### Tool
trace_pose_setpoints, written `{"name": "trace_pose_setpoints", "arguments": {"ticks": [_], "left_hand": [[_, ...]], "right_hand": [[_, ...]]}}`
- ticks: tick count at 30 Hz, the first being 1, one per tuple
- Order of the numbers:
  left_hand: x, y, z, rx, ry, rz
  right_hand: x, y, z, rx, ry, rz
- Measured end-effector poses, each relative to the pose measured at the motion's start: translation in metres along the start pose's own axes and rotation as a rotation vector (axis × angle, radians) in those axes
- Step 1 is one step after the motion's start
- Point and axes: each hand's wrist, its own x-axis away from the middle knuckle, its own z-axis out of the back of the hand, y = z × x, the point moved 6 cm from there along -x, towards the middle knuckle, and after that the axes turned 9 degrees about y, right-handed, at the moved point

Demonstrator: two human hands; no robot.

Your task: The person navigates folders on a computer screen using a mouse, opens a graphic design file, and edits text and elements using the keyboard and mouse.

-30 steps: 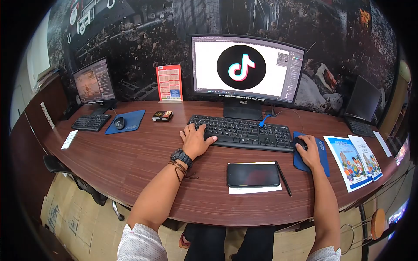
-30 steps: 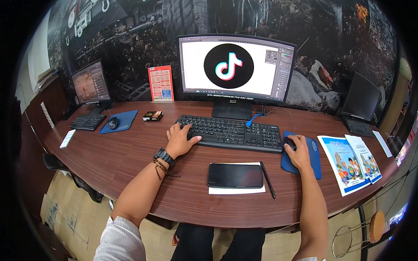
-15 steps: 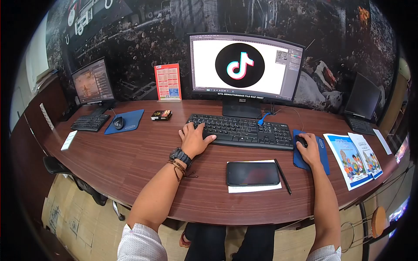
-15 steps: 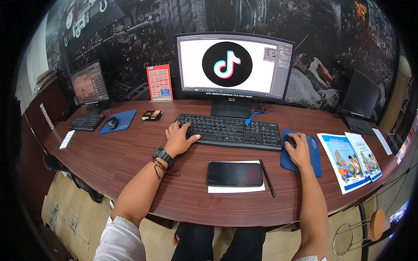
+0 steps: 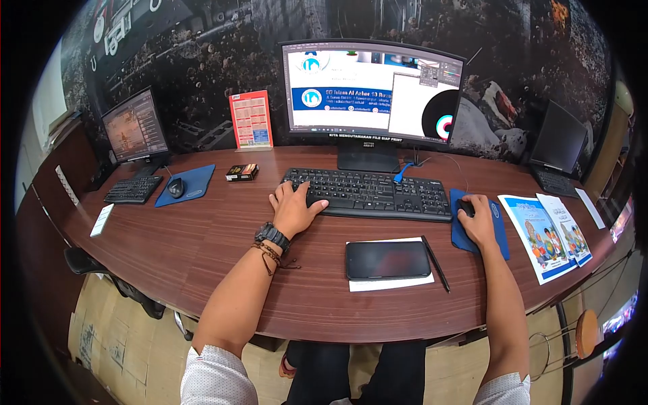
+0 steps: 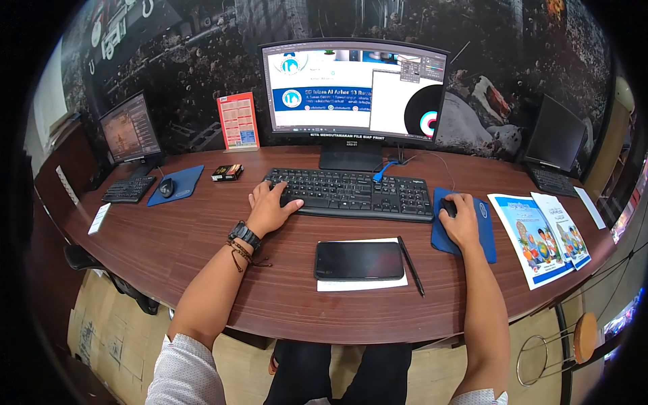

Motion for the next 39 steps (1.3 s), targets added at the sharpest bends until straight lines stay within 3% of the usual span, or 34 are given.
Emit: {"name": "trace_pose_setpoints", "arguments": {"ticks": [39], "left_hand": [[0.0, 0.0009, 0.0002, -0.017, -0.016, 0.006]], "right_hand": [[-0.0006, -0.0026, 0.0004, -0.035, -0.018, 0.046]]}}
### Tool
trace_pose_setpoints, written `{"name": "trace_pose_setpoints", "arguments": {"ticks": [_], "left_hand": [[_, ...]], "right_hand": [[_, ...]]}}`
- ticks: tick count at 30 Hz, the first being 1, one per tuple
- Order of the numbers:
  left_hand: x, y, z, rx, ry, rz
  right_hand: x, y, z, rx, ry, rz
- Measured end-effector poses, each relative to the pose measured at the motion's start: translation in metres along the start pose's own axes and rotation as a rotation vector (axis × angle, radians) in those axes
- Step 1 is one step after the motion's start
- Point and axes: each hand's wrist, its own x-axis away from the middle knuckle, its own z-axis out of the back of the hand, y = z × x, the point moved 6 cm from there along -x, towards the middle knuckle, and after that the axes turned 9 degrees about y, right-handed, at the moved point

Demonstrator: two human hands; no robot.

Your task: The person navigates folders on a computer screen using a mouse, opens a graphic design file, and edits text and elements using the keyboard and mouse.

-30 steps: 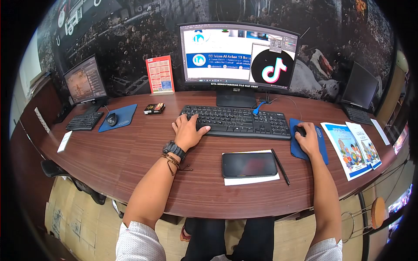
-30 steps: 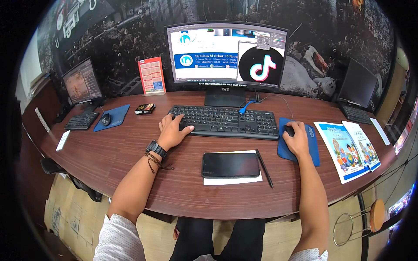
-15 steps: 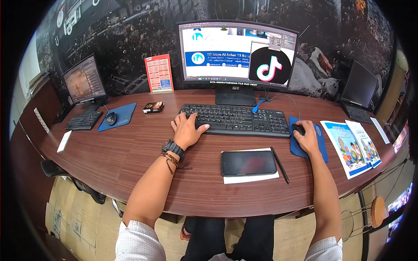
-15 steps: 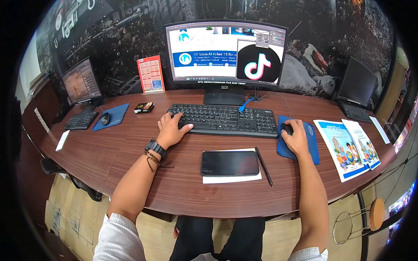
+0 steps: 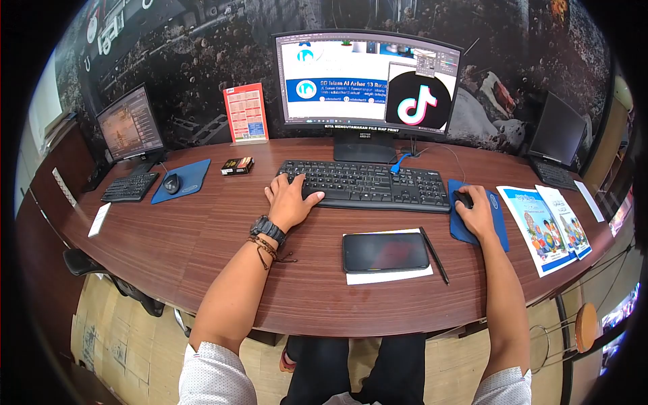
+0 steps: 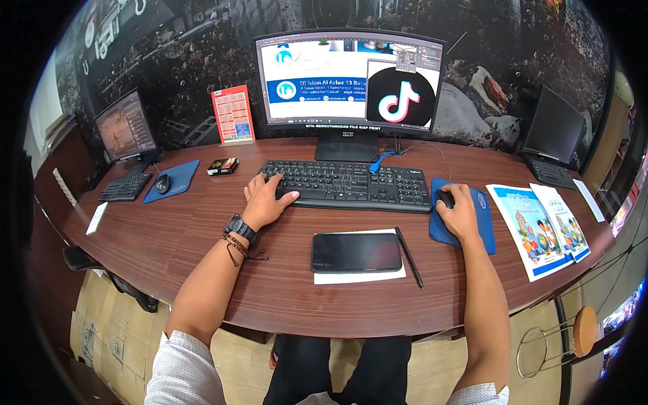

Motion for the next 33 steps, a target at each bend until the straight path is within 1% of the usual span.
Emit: {"name": "trace_pose_setpoints", "arguments": {"ticks": [7, 9, 11, 12, 14, 17, 26, 33], "left_hand": [[0.0, 0.0, -0.001, -0.007, 0.016, -0.013], [0.0, 0.0, 0.0, -0.018, 0.022, -0.018], [0.0, 0.007, 0.007, -0.056, 0.126, -0.12], [0.0, 0.011, 0.007, -0.057, 0.122, -0.124], [0.0, 0.014, 0.008, -0.077, 0.144, -0.042], [-0.003, 0.014, 0.006, -0.153, 0.104, -0.002], [-0.007, 0.012, 0.001, -0.207, 0.187, -0.018], [-0.007, 0.012, 0.0, -0.216, 0.183, 0.0]], "right_hand": [[0.0, 0.001, -0.001, 0.014, -0.005, -0.003], [0.0, 0.007, -0.001, 0.054, 0.026, -0.033], [-0.001, 0.01, -0.002, 0.06, 0.017, -0.041], [-0.001, 0.01, -0.002, 0.066, 0.007, -0.047], [0.0, 0.009, -0.001, 0.066, 0.012, -0.058], [0.0, 0.004, 0.0, 0.063, 0.016, -0.071], [0.0, 0.004, 0.001, 0.068, 0.016, -0.066], [0.0, 0.007, -0.001, 0.071, 0.008, -0.073]]}}
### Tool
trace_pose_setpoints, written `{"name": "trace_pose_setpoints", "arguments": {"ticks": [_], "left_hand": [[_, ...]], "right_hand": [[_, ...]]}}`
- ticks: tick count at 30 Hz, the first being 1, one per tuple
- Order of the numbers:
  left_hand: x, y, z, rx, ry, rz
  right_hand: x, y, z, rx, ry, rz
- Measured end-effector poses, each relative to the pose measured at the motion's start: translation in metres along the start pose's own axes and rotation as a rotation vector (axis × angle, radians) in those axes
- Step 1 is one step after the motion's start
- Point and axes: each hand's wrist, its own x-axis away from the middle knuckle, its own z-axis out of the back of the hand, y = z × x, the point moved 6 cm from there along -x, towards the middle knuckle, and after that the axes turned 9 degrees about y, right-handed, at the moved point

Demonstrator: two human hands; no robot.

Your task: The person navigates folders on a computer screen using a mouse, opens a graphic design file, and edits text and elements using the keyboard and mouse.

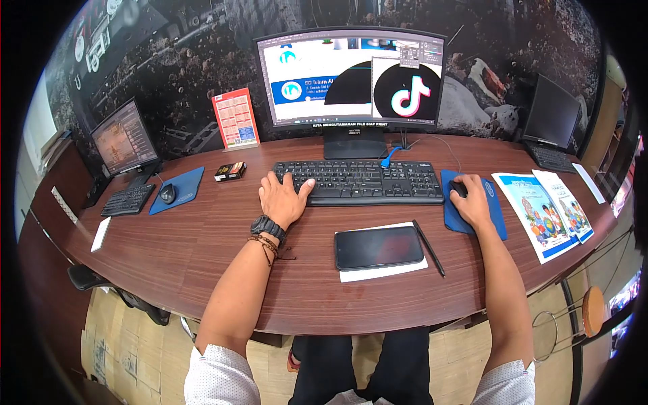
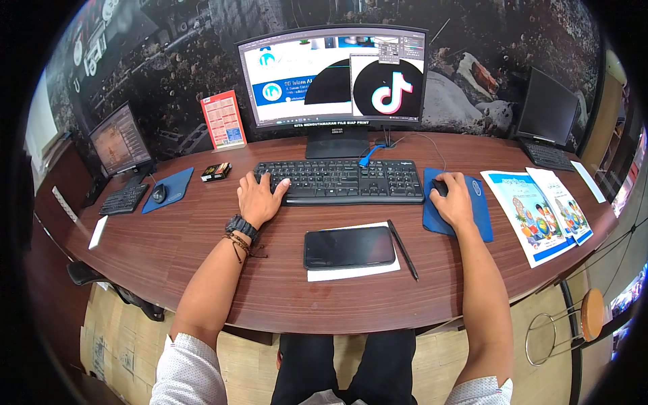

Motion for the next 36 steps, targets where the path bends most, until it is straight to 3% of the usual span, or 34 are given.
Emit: {"name": "trace_pose_setpoints", "arguments": {"ticks": [9, 16, 28, 36], "left_hand": [[-0.009, 0.005, -0.001, -0.033, -0.241, 0.122], [0.001, 0.007, 0.002, 0.048, -0.132, 0.118], [0.005, 0.009, 0.002, 0.086, -0.18, 0.034], [-0.004, 0.031, 0.003, 0.09, -0.398, 0.142]], "right_hand": [[0.002, -0.001, 0.002, -0.052, 0.012, 0.006], [0.003, -0.002, 0.003, -0.14, 0.003, 0.011], [0.003, -0.008, 0.002, -0.114, -0.021, 0.033], [0.003, -0.008, 0.002, -0.085, -0.028, 0.04]]}}
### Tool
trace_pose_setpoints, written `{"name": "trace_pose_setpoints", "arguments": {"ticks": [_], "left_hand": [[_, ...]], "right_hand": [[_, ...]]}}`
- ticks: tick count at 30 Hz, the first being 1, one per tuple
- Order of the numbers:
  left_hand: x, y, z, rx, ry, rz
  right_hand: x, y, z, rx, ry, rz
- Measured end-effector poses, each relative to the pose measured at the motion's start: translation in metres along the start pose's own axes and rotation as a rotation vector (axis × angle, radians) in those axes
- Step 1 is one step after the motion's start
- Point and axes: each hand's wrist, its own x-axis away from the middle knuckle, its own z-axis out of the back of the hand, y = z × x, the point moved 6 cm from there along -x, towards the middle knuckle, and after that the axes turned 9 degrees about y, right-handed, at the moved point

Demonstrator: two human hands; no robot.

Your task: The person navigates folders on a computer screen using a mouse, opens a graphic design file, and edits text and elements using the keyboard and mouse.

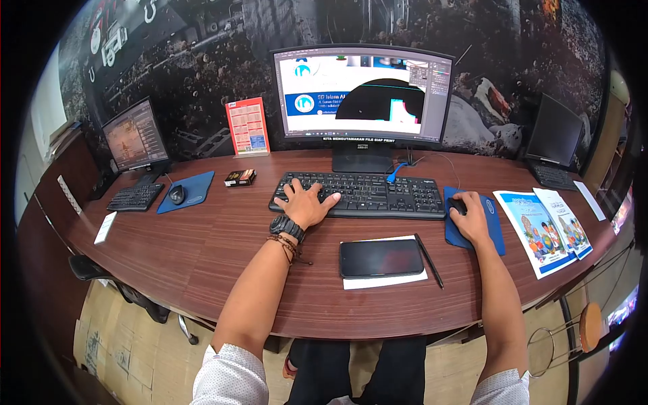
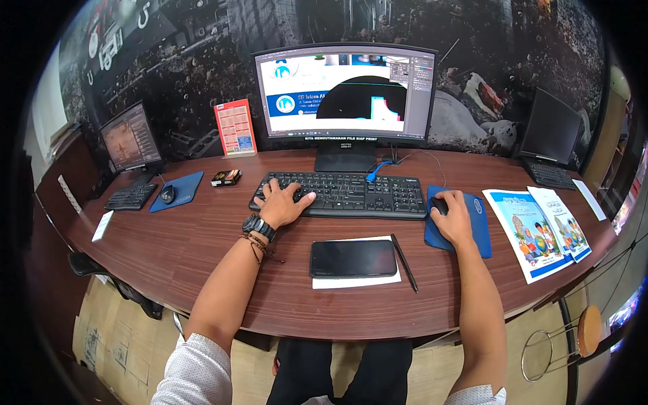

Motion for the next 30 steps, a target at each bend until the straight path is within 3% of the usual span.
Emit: {"name": "trace_pose_setpoints", "arguments": {"ticks": [2, 4, 7, 14, 30], "left_hand": [[0.001, -0.002, 0.002, -0.009, 0.028, -0.028], [-0.002, -0.015, 0.003, 0.023, 0.243, -0.107], [-0.008, -0.032, 0.007, 0.013, 0.357, -0.157], [-0.006, -0.025, 0.012, -0.059, 0.197, -0.043], [-0.004, -0.026, 0.012, -0.087, 0.201, -0.074]], "right_hand": [[-0.001, 0.002, -0.002, 0.008, 0.009, 0.013], [0.0, 0.004, -0.002, 0.021, 0.012, 0.017], [-0.001, 0.007, -0.003, 0.017, 0.025, 0.041], [-0.002, 0.008, -0.004, 0.037, 0.02, 0.038], [-0.002, 0.006, -0.002, 0.049, 0.01, 0.023]]}}
